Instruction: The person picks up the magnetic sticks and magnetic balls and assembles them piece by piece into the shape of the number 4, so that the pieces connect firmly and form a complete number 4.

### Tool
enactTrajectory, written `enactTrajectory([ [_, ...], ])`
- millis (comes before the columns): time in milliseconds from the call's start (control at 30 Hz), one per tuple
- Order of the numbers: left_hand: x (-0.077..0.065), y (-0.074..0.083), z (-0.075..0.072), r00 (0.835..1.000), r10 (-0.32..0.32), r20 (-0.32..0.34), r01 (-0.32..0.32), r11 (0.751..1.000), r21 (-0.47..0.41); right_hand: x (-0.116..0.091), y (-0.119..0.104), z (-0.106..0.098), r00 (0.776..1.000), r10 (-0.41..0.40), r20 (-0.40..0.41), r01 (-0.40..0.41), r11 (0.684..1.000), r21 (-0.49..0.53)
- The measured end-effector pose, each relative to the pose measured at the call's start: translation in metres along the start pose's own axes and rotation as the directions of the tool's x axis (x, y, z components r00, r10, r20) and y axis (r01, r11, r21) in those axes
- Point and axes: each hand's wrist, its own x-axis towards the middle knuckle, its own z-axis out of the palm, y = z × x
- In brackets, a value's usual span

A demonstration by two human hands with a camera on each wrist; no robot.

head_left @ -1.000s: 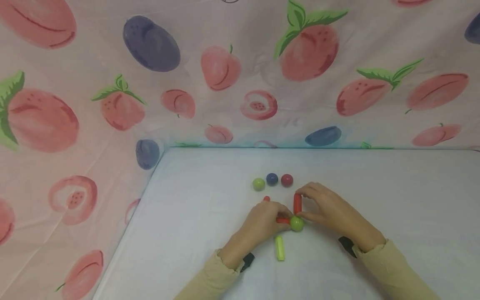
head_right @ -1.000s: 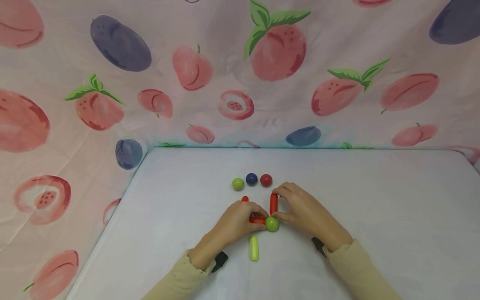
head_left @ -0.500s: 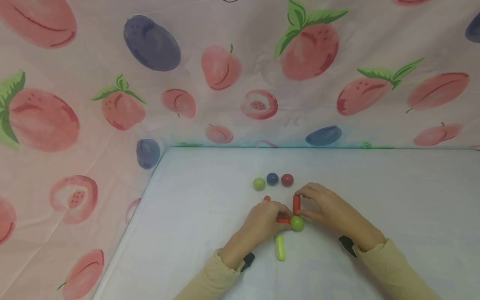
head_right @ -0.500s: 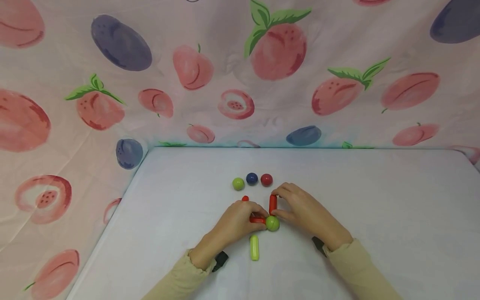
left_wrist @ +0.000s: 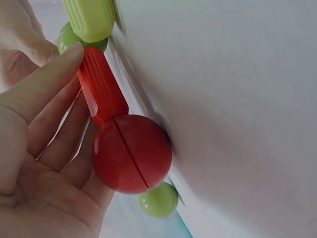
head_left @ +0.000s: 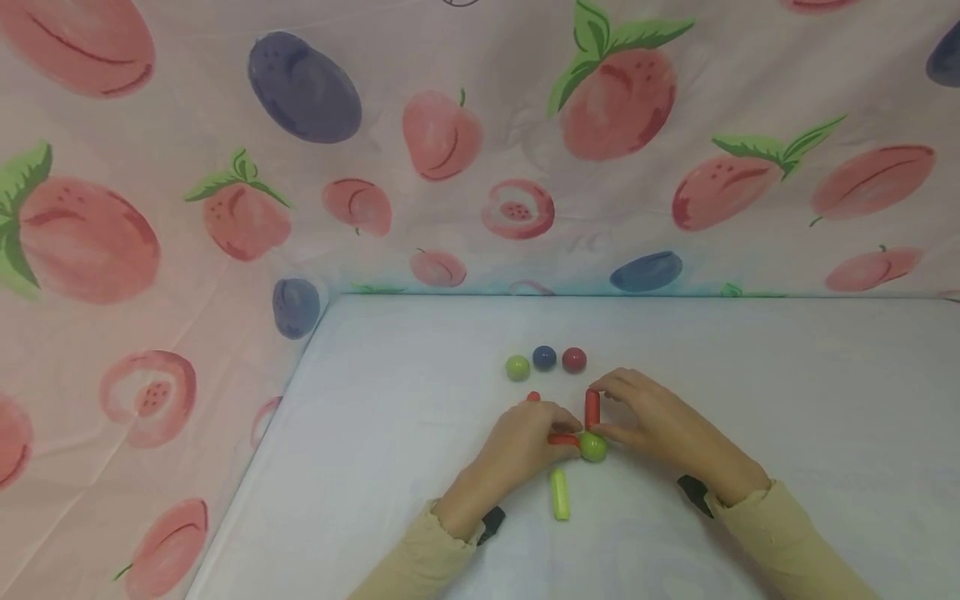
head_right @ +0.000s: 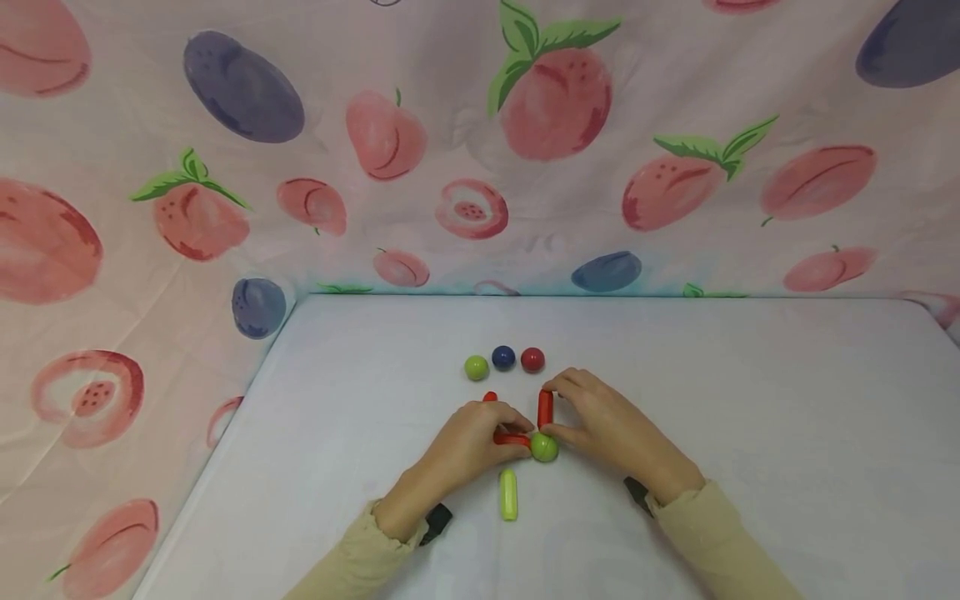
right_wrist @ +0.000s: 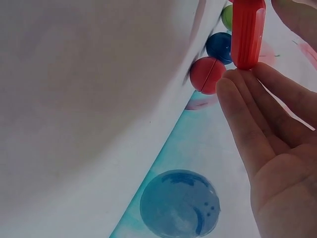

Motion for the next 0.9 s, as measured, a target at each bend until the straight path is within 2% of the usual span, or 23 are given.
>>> enactTrajectory([
  [167, -0.003, -0.001, -0.003, 1.000, 0.002, -0.009, -0.002, 1.000, 0.018, -0.001, -0.001, 0.000, 1.000, 0.021, 0.012, -0.021, 1.000, 0.002],
  [500, -0.004, -0.005, -0.003, 1.000, 0.004, -0.020, -0.004, 1.000, -0.006, -0.002, -0.002, 0.002, 0.998, 0.051, 0.030, -0.050, 0.998, -0.026],
  [733, -0.007, -0.007, -0.007, 0.998, 0.009, -0.055, -0.011, 1.000, -0.024, -0.004, -0.005, 0.003, 1.000, 0.011, 0.002, -0.011, 1.000, -0.024],
  [900, -0.010, -0.011, -0.011, 0.996, 0.007, -0.091, -0.012, 0.998, -0.064, -0.005, -0.006, 0.003, 1.000, 0.008, 0.016, -0.007, 1.000, -0.021],
])
